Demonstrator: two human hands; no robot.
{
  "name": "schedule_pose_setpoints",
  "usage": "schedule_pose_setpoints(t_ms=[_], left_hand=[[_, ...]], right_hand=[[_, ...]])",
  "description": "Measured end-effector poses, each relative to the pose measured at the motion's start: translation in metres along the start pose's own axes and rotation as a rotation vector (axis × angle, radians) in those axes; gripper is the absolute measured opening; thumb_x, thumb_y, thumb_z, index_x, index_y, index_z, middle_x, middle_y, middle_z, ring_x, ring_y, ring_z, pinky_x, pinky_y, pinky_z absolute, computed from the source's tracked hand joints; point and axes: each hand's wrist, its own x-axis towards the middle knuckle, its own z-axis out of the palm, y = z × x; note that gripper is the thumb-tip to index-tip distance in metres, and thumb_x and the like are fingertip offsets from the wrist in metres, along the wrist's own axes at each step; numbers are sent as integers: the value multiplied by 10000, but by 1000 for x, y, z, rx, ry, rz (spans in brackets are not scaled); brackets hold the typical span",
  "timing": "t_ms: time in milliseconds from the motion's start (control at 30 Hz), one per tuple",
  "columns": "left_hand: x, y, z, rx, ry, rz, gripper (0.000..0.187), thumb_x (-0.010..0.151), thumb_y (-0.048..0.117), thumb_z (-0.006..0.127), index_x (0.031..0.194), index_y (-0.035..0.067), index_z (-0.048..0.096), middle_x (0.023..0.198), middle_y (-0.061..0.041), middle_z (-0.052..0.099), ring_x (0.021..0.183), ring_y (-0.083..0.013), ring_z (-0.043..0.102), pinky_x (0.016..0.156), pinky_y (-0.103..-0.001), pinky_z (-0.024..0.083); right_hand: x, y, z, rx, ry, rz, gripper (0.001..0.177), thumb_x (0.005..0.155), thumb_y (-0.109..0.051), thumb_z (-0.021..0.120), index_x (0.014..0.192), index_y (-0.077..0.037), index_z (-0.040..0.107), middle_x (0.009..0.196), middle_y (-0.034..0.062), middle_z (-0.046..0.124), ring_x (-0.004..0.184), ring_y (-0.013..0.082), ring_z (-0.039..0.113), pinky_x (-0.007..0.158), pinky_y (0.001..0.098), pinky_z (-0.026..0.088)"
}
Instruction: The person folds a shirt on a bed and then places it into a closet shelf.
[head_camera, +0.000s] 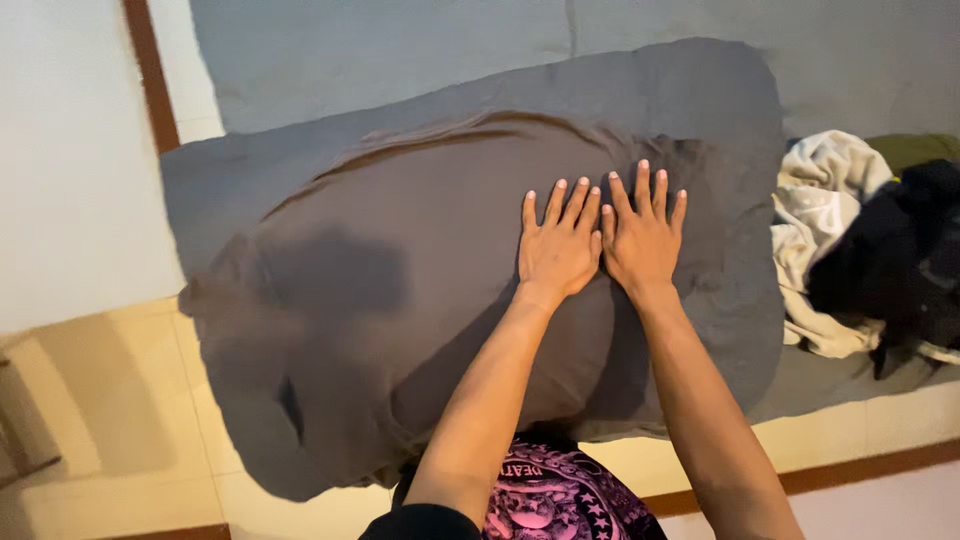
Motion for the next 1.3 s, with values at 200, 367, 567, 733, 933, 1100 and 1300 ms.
schedule_pose_setpoints(t_ms=[200,367,567,733,933,1100,1300], left_hand=[[-22,-54,-24,-13,37,-227,607,1017,366,425,1583,160,357,1669,-54,299,1545,-255,252,1235,-600,139],[-49,-113,-40,20,61,-393,612,1011,360,406,1584,155,344,1673,-40,284,1547,-239,241,1234,-579,136],[-96,-181,-53,26,113,-559,617,1013,379,379,1587,157,339,1671,-25,293,1546,-239,238,1240,-567,137],[-140,-220,-63,44,243,-639,607,999,370,447,1564,153,401,1656,-27,348,1535,-273,288,1234,-580,170],[-171,-240,-71,99,330,-689,618,998,371,476,1554,106,425,1640,-72,373,1519,-321,306,1213,-594,199],[-182,-218,-71,116,318,-587,580,1009,351,481,1544,133,441,1643,-75,371,1528,-311,312,1226,-600,196],[-222,-193,-60,89,288,-542,567,1016,338,472,1548,144,441,1648,-77,348,1524,-328,306,1227,-577,201]], right_hand=[[21,-72,7,76,-31,-147,471,1069,-334,488,1509,-180,560,1630,186,416,1516,411,335,1212,638,189],[41,-140,23,176,-128,-294,458,1071,-314,472,1503,-189,556,1624,160,423,1498,401,349,1210,632,185],[44,-225,42,223,-151,-471,473,1063,-326,465,1507,-191,553,1630,171,407,1497,421,339,1208,619,187],[35,-286,48,172,-160,-534,463,1061,-350,472,1499,-225,553,1638,153,392,1518,405,309,1204,641,174],[16,-321,48,166,-182,-559,486,1049,-374,458,1507,-230,534,1626,163,390,1504,398,325,1190,640,181],[-6,-302,35,167,-160,-568,483,1061,-361,457,1518,-219,527,1625,173,395,1497,403,347,1197,629,199],[-50,-290,26,174,-145,-607,492,1060,-333,462,1534,-212,518,1629,169,396,1493,412,352,1200,632,206]])
